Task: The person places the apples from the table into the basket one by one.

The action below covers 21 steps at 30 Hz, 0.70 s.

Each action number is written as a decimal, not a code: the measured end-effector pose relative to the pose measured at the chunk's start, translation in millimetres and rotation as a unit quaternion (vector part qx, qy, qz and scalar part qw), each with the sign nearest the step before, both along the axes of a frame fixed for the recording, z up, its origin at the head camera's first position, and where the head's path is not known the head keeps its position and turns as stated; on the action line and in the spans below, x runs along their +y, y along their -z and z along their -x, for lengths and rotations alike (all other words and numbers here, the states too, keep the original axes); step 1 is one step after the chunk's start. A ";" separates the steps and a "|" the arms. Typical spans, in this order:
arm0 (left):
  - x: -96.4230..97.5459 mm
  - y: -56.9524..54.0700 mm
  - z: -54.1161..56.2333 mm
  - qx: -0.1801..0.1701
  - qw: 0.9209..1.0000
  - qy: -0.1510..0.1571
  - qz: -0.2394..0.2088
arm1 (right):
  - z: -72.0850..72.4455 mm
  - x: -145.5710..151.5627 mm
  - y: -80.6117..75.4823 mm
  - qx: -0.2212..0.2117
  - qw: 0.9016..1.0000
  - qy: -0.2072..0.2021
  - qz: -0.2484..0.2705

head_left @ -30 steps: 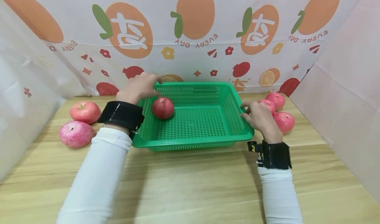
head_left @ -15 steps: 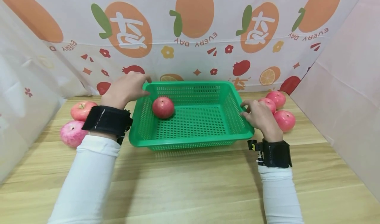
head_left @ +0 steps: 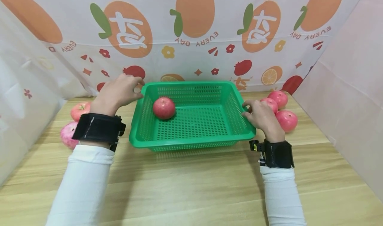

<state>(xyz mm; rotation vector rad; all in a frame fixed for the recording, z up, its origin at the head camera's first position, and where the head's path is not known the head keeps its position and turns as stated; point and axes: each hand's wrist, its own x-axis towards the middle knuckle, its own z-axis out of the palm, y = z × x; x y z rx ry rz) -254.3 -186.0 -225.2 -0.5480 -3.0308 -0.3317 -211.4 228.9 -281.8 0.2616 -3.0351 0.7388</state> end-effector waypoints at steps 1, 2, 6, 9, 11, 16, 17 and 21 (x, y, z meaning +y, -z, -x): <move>-1.3 0.4 -0.6 0.001 1.000 -0.001 -0.002 | 0.2 0.1 -0.5 -0.001 1.000 0.001 0.000; -2.7 0.8 -1.2 0.002 1.000 -0.003 -0.005 | 0.4 0.1 -0.8 -0.002 1.000 0.000 0.000; -7.3 3.1 -4.2 0.007 1.000 -0.010 -0.022 | 0.5 0.3 -1.6 -0.005 1.000 0.000 0.001; -11.8 4.7 -8.4 0.014 0.999 -0.015 -0.029 | 0.2 -0.2 -1.3 -0.003 1.000 -0.001 0.001; -15.5 5.9 -11.6 0.017 0.999 -0.020 -0.025 | 0.0 -0.4 -1.2 -0.002 1.000 -0.001 0.001; -27.4 8.7 -17.9 0.015 0.999 -0.035 -0.004 | -0.4 0.3 -1.1 -0.003 1.000 0.000 -0.002; -29.7 9.1 -18.7 0.014 0.999 -0.035 0.000 | -0.4 0.5 -1.1 -0.004 1.000 0.001 -0.003; -37.5 11.5 -21.9 0.019 0.999 -0.031 0.008 | -0.1 0.3 -1.1 -0.001 1.000 0.001 -0.006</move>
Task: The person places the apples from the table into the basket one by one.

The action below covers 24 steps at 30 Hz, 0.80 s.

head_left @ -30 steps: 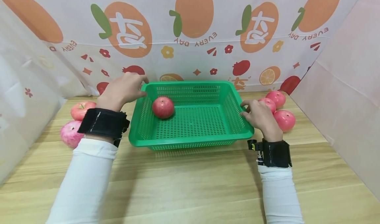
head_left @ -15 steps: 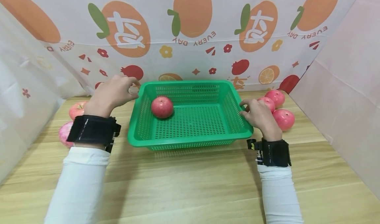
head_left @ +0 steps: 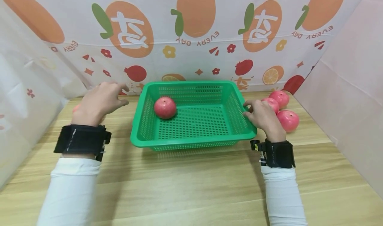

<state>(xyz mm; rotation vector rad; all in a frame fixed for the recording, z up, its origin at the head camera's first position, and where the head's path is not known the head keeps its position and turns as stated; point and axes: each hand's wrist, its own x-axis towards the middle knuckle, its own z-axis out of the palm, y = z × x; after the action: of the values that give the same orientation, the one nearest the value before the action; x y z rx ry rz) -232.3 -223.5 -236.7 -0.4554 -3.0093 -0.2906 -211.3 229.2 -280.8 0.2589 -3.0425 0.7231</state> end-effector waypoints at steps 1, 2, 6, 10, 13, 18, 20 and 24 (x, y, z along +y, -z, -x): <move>-1.4 0.8 -0.9 0.004 1.000 0.001 0.000 | 0.1 0.1 0.2 0.003 1.000 -0.001 -0.002; -3.0 1.8 -1.8 0.008 1.000 0.003 0.001 | 0.2 0.2 0.6 0.006 1.000 -0.002 -0.003; -8.9 7.2 -5.8 0.027 1.000 0.007 -0.001 | 0.3 0.3 2.2 0.013 1.000 -0.005 -0.002; -14.1 13.2 -7.9 0.006 1.000 -0.001 -0.003 | 0.5 0.4 3.3 0.016 1.000 -0.008 -0.001; -17.7 17.7 -7.1 -0.016 1.000 -0.007 0.001 | 0.9 0.5 3.4 0.020 1.000 -0.007 -0.002; -21.0 20.1 -6.5 -0.013 1.000 -0.004 0.002 | 0.8 1.2 2.7 0.020 1.000 -0.003 0.002; -23.2 19.9 -7.4 -0.009 1.000 -0.006 0.002 | 1.0 1.0 2.2 0.017 1.000 -0.003 0.004; -27.9 20.5 -9.1 -0.008 1.000 -0.012 0.003 | 1.3 1.3 1.6 0.011 1.000 -0.002 0.004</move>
<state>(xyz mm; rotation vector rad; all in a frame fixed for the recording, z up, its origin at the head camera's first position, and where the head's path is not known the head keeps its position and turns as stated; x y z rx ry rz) -223.3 -251.4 -257.2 -0.4206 -3.0292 -0.2852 -212.5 230.5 -282.3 0.2713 -3.0191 0.7280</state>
